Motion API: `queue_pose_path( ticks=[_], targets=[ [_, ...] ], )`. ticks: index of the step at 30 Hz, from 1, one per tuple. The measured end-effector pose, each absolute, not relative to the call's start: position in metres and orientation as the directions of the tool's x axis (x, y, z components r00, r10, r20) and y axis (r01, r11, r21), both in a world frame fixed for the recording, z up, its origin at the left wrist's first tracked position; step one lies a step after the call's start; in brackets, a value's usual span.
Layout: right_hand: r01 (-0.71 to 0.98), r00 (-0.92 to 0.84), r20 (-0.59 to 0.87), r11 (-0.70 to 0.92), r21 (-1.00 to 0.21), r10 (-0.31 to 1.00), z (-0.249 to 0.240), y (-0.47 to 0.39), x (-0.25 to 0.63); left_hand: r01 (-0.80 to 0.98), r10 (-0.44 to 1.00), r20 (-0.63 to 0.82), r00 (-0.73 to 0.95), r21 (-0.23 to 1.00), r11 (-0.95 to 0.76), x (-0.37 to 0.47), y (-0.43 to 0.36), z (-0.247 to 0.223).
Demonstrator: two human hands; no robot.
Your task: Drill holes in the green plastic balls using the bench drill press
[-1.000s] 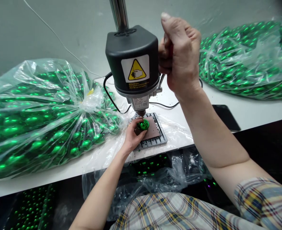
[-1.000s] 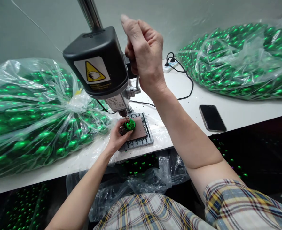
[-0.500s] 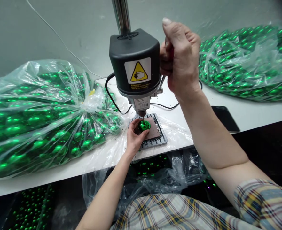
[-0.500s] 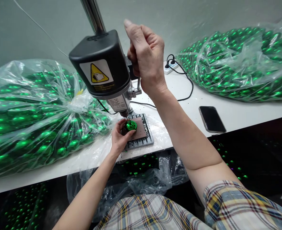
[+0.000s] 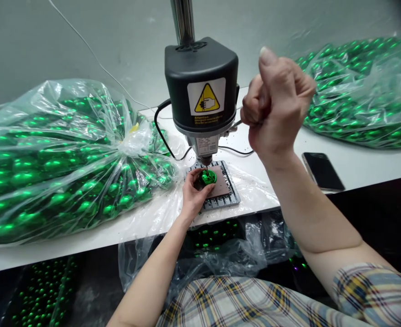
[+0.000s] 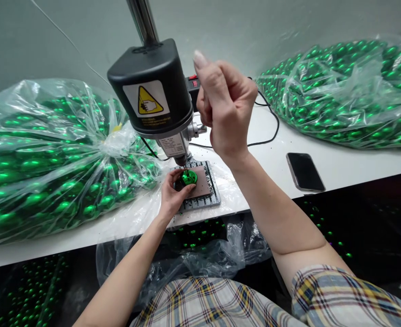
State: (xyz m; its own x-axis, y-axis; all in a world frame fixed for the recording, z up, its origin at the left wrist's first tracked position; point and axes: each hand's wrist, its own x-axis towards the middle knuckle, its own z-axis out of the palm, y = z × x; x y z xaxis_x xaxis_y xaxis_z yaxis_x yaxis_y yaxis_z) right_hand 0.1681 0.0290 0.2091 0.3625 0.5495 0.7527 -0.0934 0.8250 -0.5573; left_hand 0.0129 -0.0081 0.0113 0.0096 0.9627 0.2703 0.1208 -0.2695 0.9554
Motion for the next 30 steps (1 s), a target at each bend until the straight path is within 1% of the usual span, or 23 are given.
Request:
queue_pose_path(
  ticks=[2,6,10,15,22,23,27,28,29,30],
  targets=[
    [-0.091,0.395,0.760,0.845,-0.527,0.516,0.201,0.024,0.167,0.119,0.961,0.277,0.009,0.954,-0.276,0.013,-0.008,0.011],
    [-0.047,0.410,0.753,0.836,-0.546,0.515,0.185,0.008,0.167,0.115,0.960,0.281,0.005,0.953,-0.279,0.014,-0.009,0.011],
    [-0.081,0.389,0.774,0.856,-0.511,0.499,0.171,-0.001,0.168,0.114,0.962,0.273,0.004,0.956,-0.272,0.014,-0.010,0.011],
    [-0.058,0.372,0.848,0.921,-0.384,0.377,0.154,0.005,0.171,0.098,0.964,0.264,0.007,0.960,-0.263,0.014,-0.010,0.011],
    [-0.015,0.279,0.911,0.950,-0.313,0.305,0.134,0.009,0.179,0.079,0.963,0.269,0.017,0.960,-0.269,0.014,-0.011,0.012],
    [-0.015,0.275,0.919,0.957,-0.289,0.282,0.130,0.011,0.180,0.074,0.963,0.268,0.018,0.960,-0.269,0.014,-0.011,0.013],
    [-0.067,0.169,0.980,0.993,-0.095,0.105,0.116,0.018,0.181,0.055,0.968,0.252,0.010,0.966,-0.253,0.014,-0.011,0.014],
    [-0.072,0.165,0.983,0.995,-0.075,0.086,0.117,0.018,0.180,0.055,0.968,0.249,0.009,0.967,-0.249,0.014,-0.011,0.014],
    [-0.070,0.190,0.977,0.994,-0.088,0.100,0.122,0.017,0.178,0.057,0.969,0.249,0.009,0.967,-0.249,0.014,-0.011,0.013],
    [-0.065,0.246,0.958,0.989,-0.132,0.144,0.129,0.016,0.176,0.060,0.968,0.250,0.010,0.966,-0.250,0.014,-0.010,0.012]
  ],
)
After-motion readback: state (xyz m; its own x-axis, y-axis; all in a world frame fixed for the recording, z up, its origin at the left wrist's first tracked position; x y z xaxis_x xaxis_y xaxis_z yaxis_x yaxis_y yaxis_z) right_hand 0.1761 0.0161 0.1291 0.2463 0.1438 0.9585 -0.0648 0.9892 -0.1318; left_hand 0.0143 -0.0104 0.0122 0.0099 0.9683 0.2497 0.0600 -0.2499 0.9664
